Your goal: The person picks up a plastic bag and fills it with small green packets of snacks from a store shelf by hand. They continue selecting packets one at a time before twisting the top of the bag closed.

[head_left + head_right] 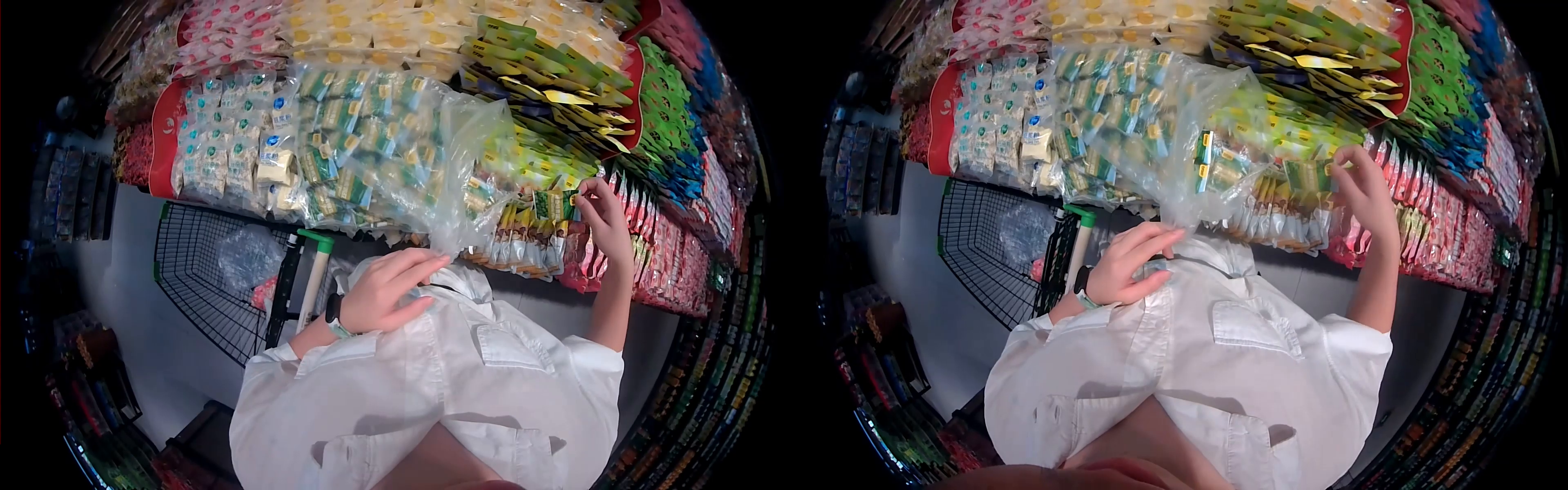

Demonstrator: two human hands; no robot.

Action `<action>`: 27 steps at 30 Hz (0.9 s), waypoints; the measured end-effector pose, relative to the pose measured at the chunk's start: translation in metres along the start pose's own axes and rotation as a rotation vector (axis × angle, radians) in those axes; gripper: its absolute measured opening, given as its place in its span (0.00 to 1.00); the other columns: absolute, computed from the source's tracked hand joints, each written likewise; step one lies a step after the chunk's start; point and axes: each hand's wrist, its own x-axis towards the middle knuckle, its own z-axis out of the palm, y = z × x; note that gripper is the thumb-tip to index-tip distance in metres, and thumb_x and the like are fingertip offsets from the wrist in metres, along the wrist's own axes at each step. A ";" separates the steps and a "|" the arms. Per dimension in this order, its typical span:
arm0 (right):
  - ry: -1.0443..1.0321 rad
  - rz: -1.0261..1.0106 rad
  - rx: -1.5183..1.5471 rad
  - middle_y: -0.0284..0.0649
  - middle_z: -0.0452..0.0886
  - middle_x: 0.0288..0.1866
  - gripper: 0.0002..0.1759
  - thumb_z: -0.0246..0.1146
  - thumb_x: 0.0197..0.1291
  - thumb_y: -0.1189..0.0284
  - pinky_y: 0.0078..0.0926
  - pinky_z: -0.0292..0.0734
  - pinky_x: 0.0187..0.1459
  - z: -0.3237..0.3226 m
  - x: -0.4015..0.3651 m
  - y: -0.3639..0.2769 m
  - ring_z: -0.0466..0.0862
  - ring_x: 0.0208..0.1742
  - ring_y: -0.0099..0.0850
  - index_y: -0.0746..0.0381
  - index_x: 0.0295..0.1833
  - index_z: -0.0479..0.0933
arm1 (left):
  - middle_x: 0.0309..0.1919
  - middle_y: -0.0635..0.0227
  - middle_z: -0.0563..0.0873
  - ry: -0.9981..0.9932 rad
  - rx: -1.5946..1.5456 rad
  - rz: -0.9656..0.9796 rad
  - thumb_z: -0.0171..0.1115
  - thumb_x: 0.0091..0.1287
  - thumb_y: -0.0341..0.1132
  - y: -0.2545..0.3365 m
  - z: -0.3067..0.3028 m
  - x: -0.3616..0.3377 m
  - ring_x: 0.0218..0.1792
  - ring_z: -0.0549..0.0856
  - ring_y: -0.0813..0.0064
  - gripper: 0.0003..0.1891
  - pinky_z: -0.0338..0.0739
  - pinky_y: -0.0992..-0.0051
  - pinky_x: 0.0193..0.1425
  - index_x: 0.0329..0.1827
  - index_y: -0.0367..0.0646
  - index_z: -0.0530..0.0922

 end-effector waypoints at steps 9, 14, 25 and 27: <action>-0.022 -0.064 0.654 0.41 0.79 0.35 0.07 0.56 0.72 0.76 0.23 0.80 0.24 0.138 0.061 -0.041 0.86 0.27 0.32 0.67 0.51 0.67 | 0.53 0.54 0.78 -0.012 -0.002 -0.015 0.67 0.56 0.25 0.000 0.003 -0.001 0.43 0.85 0.64 0.33 0.78 0.67 0.51 0.68 0.32 0.72; -0.059 0.004 0.677 0.41 0.79 0.32 0.07 0.56 0.71 0.77 0.25 0.82 0.24 0.158 0.077 -0.047 0.86 0.27 0.33 0.68 0.49 0.68 | 0.56 0.55 0.77 -0.008 -0.027 -0.083 0.66 0.56 0.24 -0.004 0.003 -0.011 0.44 0.85 0.65 0.33 0.77 0.68 0.54 0.69 0.33 0.72; -0.042 -0.026 0.679 0.40 0.84 0.39 0.11 0.63 0.66 0.76 0.27 0.85 0.31 0.197 0.101 -0.042 0.86 0.34 0.28 0.68 0.51 0.76 | 0.68 0.50 0.66 0.037 0.019 0.032 0.64 0.59 0.24 -0.004 -0.002 -0.005 0.46 0.84 0.66 0.34 0.75 0.64 0.59 0.72 0.34 0.68; -0.043 -0.001 0.657 0.39 0.82 0.36 0.09 0.62 0.68 0.74 0.25 0.82 0.27 0.195 0.096 -0.046 0.85 0.31 0.27 0.67 0.50 0.75 | 0.70 0.49 0.63 0.016 0.063 0.046 0.65 0.60 0.24 -0.005 -0.002 -0.002 0.47 0.83 0.64 0.33 0.75 0.64 0.59 0.72 0.34 0.68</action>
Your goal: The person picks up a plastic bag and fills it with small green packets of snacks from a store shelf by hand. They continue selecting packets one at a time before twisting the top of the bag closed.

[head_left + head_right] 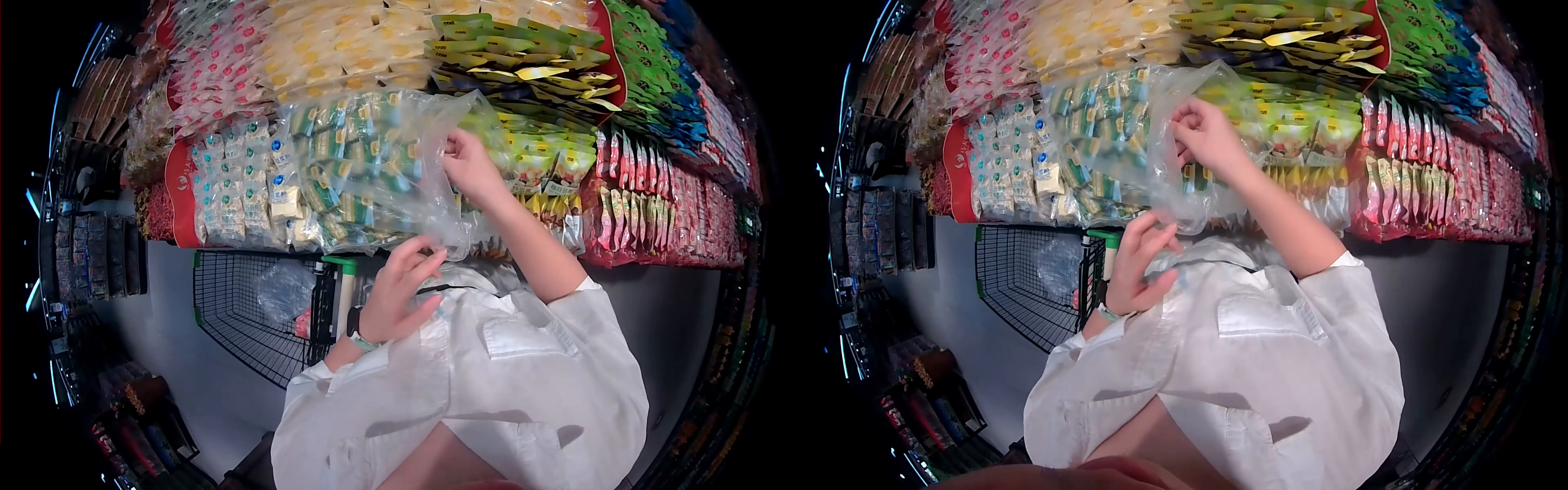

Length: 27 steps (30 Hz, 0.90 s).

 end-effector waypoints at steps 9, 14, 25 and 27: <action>0.149 -0.099 -0.009 0.34 0.81 0.29 0.09 0.60 0.73 0.68 0.14 0.70 0.24 -0.062 -0.059 -0.011 0.81 0.24 0.21 0.64 0.45 0.77 | 0.75 0.45 0.53 0.151 0.242 0.075 0.70 0.56 0.19 -0.009 0.014 0.016 0.58 0.80 0.54 0.36 0.77 0.61 0.58 0.70 0.44 0.70; 0.497 -0.168 -0.142 0.31 0.83 0.30 0.08 0.64 0.69 0.71 0.15 0.71 0.30 -0.112 -0.081 0.023 0.78 0.28 0.16 0.66 0.42 0.80 | 0.73 0.45 0.55 0.169 0.519 0.033 0.75 0.54 0.23 -0.015 0.018 0.030 0.62 0.76 0.50 0.32 0.76 0.61 0.60 0.64 0.47 0.74; 0.354 -0.222 -0.823 0.42 0.80 0.39 0.14 0.67 0.58 0.71 0.36 0.78 0.39 -0.085 -0.095 0.047 0.83 0.35 0.41 0.63 0.48 0.77 | 0.40 0.56 0.82 0.529 0.369 0.013 0.66 0.62 0.23 -0.013 -0.016 0.051 0.39 0.82 0.63 0.05 0.75 0.72 0.45 0.35 0.36 0.78; 0.359 -0.246 -0.914 0.44 0.78 0.46 0.15 0.68 0.57 0.70 0.40 0.79 0.43 -0.078 -0.096 0.046 0.82 0.43 0.45 0.62 0.49 0.77 | 0.40 0.60 0.81 0.599 0.304 -0.011 0.64 0.67 0.24 -0.012 -0.021 0.047 0.41 0.81 0.69 0.04 0.74 0.74 0.49 0.37 0.35 0.76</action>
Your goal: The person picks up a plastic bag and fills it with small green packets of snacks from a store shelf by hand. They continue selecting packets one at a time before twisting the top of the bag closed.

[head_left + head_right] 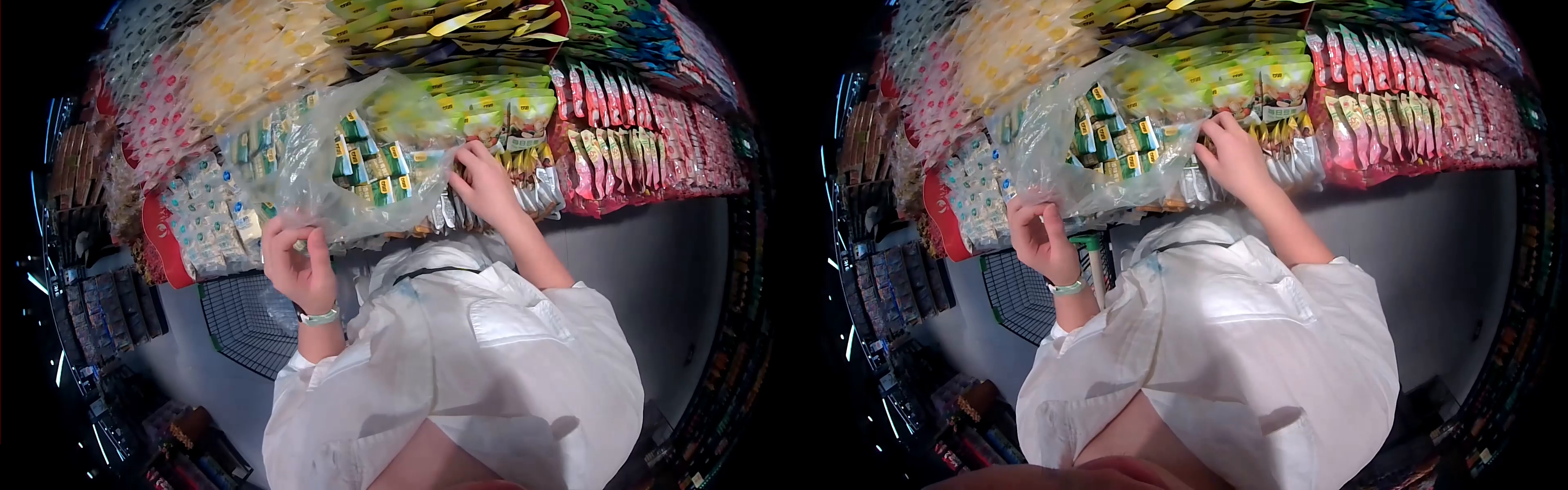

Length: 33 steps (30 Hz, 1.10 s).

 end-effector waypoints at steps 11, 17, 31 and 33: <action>0.114 -0.096 0.044 0.46 0.79 0.48 0.20 0.69 0.50 0.79 0.37 0.78 0.48 0.031 0.002 -0.010 0.82 0.46 0.44 0.62 0.51 0.77 | 0.57 0.58 0.74 -0.013 -0.087 -0.003 0.63 0.61 0.14 0.022 -0.002 -0.004 0.39 0.81 0.76 0.16 0.79 0.80 0.39 0.51 0.34 0.79; 0.147 0.187 0.367 0.34 0.75 0.31 0.08 0.65 0.52 0.81 0.20 0.72 0.29 0.009 0.011 0.002 0.76 0.26 0.20 0.65 0.38 0.75 | 0.73 0.42 0.67 -0.363 -0.018 0.063 0.61 0.60 0.16 0.031 0.006 -0.005 0.46 0.83 0.69 0.27 0.79 0.72 0.51 0.65 0.36 0.76; -0.155 0.139 1.081 0.32 0.81 0.41 0.08 0.65 0.62 0.81 0.19 0.76 0.44 -0.001 0.053 -0.062 0.79 0.40 0.20 0.64 0.46 0.78 | 0.68 0.47 0.76 -0.407 -0.127 0.246 0.59 0.50 0.14 0.037 0.011 0.006 0.44 0.86 0.52 0.33 0.81 0.65 0.48 0.65 0.32 0.75; -0.204 0.101 1.082 0.33 0.82 0.44 0.11 0.66 0.62 0.80 0.20 0.76 0.47 0.010 0.064 -0.077 0.81 0.43 0.21 0.65 0.50 0.78 | 0.66 0.41 0.76 -0.440 -0.150 0.252 0.59 0.54 0.15 0.035 0.008 0.005 0.45 0.87 0.53 0.29 0.81 0.67 0.47 0.64 0.29 0.75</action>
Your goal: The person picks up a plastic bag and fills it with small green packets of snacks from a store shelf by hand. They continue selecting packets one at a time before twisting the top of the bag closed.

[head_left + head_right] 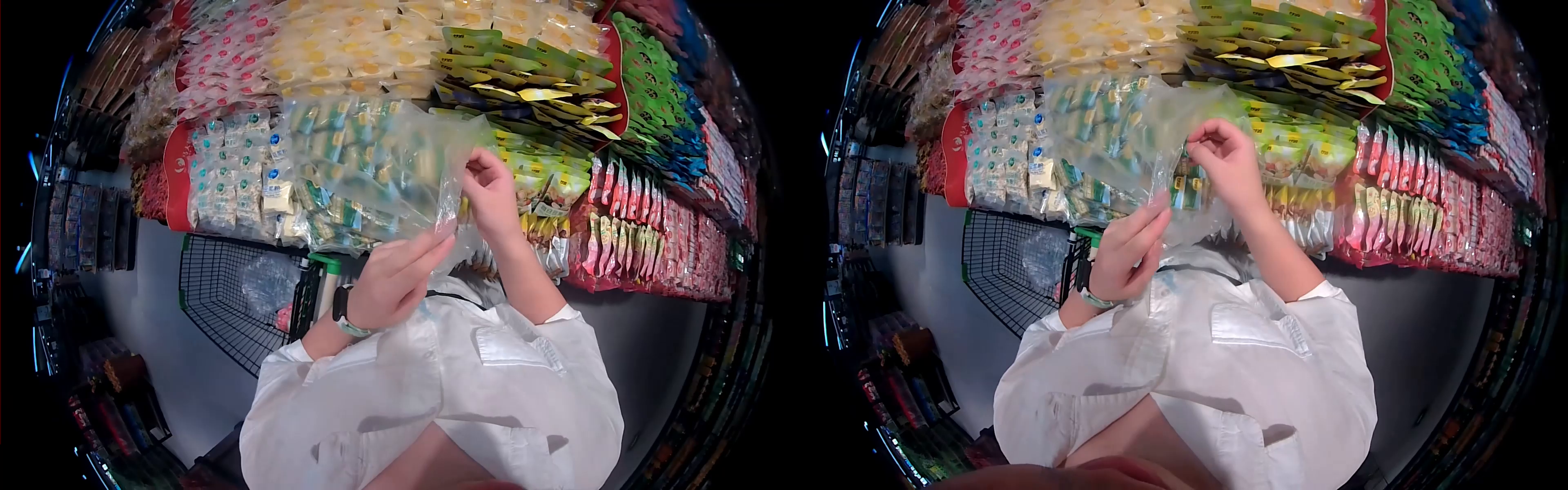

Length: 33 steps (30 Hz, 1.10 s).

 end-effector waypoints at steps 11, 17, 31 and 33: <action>-0.126 -0.029 -0.256 0.37 0.84 0.48 0.10 0.63 0.67 0.75 0.24 0.76 0.55 0.011 0.004 0.005 0.82 0.52 0.26 0.67 0.51 0.81 | 0.69 0.43 0.73 0.094 -0.056 -0.079 0.56 0.51 0.13 0.004 0.006 -0.007 0.43 0.86 0.54 0.33 0.81 0.67 0.42 0.66 0.33 0.74; 0.010 -0.236 -0.213 0.37 0.83 0.46 0.07 0.60 0.69 0.80 0.21 0.77 0.52 -0.022 -0.032 -0.006 0.83 0.47 0.25 0.69 0.49 0.81 | 0.70 0.38 0.71 0.003 -0.178 -0.211 0.50 0.54 0.14 0.004 -0.011 0.000 0.35 0.86 0.62 0.33 0.79 0.73 0.41 0.68 0.34 0.74; 0.039 -0.268 -0.979 0.44 0.81 0.54 0.15 0.64 0.63 0.71 0.39 0.71 0.63 -0.069 -0.073 0.045 0.78 0.59 0.46 0.63 0.55 0.79 | 0.82 0.56 0.50 0.735 -0.503 -0.140 0.51 0.63 0.13 -0.020 -0.048 0.009 0.36 0.82 0.68 0.39 0.82 0.69 0.42 0.80 0.31 0.51; -0.032 -0.256 -1.003 0.46 0.81 0.57 0.17 0.65 0.62 0.73 0.39 0.72 0.63 -0.061 -0.067 0.040 0.78 0.61 0.46 0.64 0.57 0.78 | 0.82 0.57 0.52 0.809 -0.490 -0.147 0.51 0.64 0.13 -0.022 -0.056 0.012 0.39 0.82 0.70 0.38 0.81 0.70 0.45 0.80 0.32 0.53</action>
